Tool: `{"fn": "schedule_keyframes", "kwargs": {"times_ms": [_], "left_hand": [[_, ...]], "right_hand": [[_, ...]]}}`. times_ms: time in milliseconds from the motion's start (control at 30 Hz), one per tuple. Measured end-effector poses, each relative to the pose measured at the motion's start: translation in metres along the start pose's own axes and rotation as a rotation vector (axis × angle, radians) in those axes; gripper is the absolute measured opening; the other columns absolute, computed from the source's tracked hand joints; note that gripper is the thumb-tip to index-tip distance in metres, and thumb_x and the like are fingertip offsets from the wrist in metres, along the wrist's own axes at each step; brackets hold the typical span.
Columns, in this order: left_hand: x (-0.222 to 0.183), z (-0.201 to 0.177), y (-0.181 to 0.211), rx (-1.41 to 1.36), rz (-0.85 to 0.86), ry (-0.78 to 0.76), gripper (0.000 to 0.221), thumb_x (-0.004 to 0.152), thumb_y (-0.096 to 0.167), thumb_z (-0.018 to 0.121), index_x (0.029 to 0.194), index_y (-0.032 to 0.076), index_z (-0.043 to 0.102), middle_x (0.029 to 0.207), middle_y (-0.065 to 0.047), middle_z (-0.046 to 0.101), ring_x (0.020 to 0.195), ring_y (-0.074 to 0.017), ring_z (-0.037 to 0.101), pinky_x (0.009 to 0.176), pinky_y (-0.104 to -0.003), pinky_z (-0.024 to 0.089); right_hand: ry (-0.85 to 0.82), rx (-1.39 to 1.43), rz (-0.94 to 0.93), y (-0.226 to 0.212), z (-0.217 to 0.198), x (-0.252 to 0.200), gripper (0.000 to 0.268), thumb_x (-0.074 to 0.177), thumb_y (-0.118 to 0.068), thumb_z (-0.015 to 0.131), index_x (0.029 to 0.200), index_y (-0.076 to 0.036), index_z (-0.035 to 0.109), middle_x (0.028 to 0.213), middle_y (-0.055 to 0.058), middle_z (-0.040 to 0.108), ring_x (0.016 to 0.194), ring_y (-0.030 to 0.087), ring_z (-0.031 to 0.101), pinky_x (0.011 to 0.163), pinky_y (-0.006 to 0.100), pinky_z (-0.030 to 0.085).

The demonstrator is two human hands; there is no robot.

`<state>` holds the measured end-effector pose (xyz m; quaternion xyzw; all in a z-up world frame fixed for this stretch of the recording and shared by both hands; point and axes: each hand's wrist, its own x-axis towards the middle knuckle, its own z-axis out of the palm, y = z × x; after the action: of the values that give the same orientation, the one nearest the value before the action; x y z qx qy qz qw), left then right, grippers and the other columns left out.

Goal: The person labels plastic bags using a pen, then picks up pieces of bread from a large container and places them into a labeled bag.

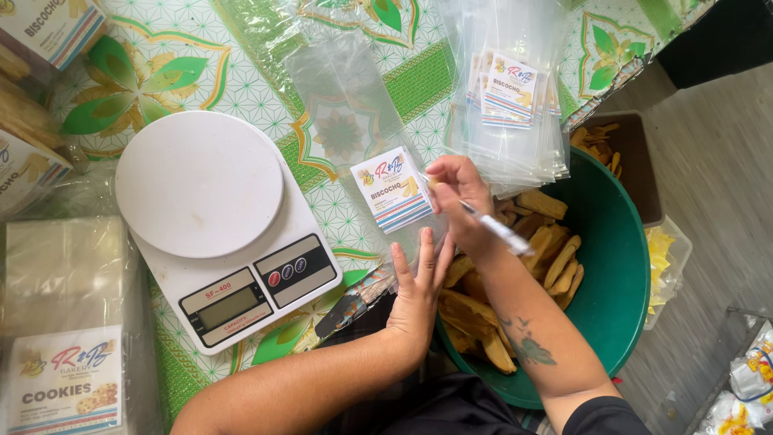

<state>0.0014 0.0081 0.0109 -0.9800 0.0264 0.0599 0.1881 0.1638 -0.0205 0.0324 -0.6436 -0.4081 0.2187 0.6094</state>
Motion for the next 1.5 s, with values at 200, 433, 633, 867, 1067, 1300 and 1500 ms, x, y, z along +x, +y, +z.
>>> {"fn": "schedule_keyframes", "kwargs": {"times_ms": [200,433,633,867,1067,1300,1500], "left_hand": [[0.001,0.003,0.003,-0.008,-0.022,0.011,0.078,0.090,0.044,0.049,0.161,0.014,0.034,0.168,-0.016,0.007,0.146,-0.0544,0.015,0.097,-0.081,0.027],[0.003,0.005,0.005,-0.011,-0.016,0.009,0.080,0.090,0.046,0.049,0.162,0.015,0.033,0.168,-0.015,0.007,0.146,-0.0544,0.015,0.098,-0.082,0.026],[0.003,0.006,0.007,-0.012,-0.003,-0.003,0.079,0.090,0.045,0.049,0.161,0.016,0.032,0.168,-0.015,0.008,0.146,-0.0548,0.014,0.098,-0.082,0.025],[0.003,0.006,0.008,0.012,-0.028,0.011,0.079,0.089,0.045,0.049,0.161,0.017,0.034,0.168,-0.014,0.009,0.146,-0.0545,0.014,0.097,-0.083,0.025],[0.003,0.006,0.007,0.015,-0.035,0.006,0.080,0.089,0.047,0.050,0.162,0.017,0.034,0.168,-0.014,0.010,0.146,-0.0544,0.014,0.097,-0.082,0.025],[0.002,0.006,0.008,0.016,-0.051,0.016,0.082,0.088,0.044,0.051,0.163,0.018,0.031,0.168,-0.013,0.010,0.146,-0.0535,0.014,0.098,-0.082,0.025],[0.001,0.010,0.015,-0.077,-0.071,0.044,0.079,0.090,0.043,0.048,0.162,0.013,0.031,0.169,-0.015,0.007,0.149,-0.0508,0.010,0.099,-0.084,0.018]], "right_hand": [[0.091,-0.200,0.023,0.020,-0.004,0.002,0.024,0.099,-0.004,0.072,0.077,-0.004,0.061,0.072,0.001,0.063,0.066,0.006,0.053,0.062,0.023,0.043],[0.106,-0.375,-0.008,0.017,-0.003,0.002,0.024,0.094,-0.002,0.072,0.072,0.000,0.063,0.068,0.002,0.063,0.061,0.006,0.050,0.056,0.024,0.041],[0.086,-0.462,-0.028,0.011,0.000,0.004,0.023,0.094,-0.004,0.071,0.072,-0.001,0.064,0.068,0.002,0.064,0.058,0.006,0.053,0.055,0.024,0.043],[0.354,-0.290,-0.095,0.024,0.003,-0.005,0.026,0.103,-0.004,0.062,0.078,-0.002,0.057,0.071,0.000,0.058,0.063,0.008,0.051,0.060,0.025,0.042],[0.354,-0.365,-0.136,0.033,0.001,-0.007,0.024,0.102,-0.003,0.062,0.079,0.000,0.056,0.071,0.000,0.054,0.065,0.008,0.046,0.061,0.027,0.040],[0.323,-0.448,-0.077,0.034,0.002,-0.007,0.027,0.104,-0.004,0.063,0.078,-0.002,0.054,0.069,0.000,0.053,0.063,0.007,0.045,0.060,0.026,0.040],[0.314,-0.226,-0.030,-0.004,0.010,0.003,0.019,0.104,-0.021,0.063,0.103,-0.003,0.058,0.089,0.010,0.064,0.078,0.019,0.056,0.068,0.033,0.045]]}}
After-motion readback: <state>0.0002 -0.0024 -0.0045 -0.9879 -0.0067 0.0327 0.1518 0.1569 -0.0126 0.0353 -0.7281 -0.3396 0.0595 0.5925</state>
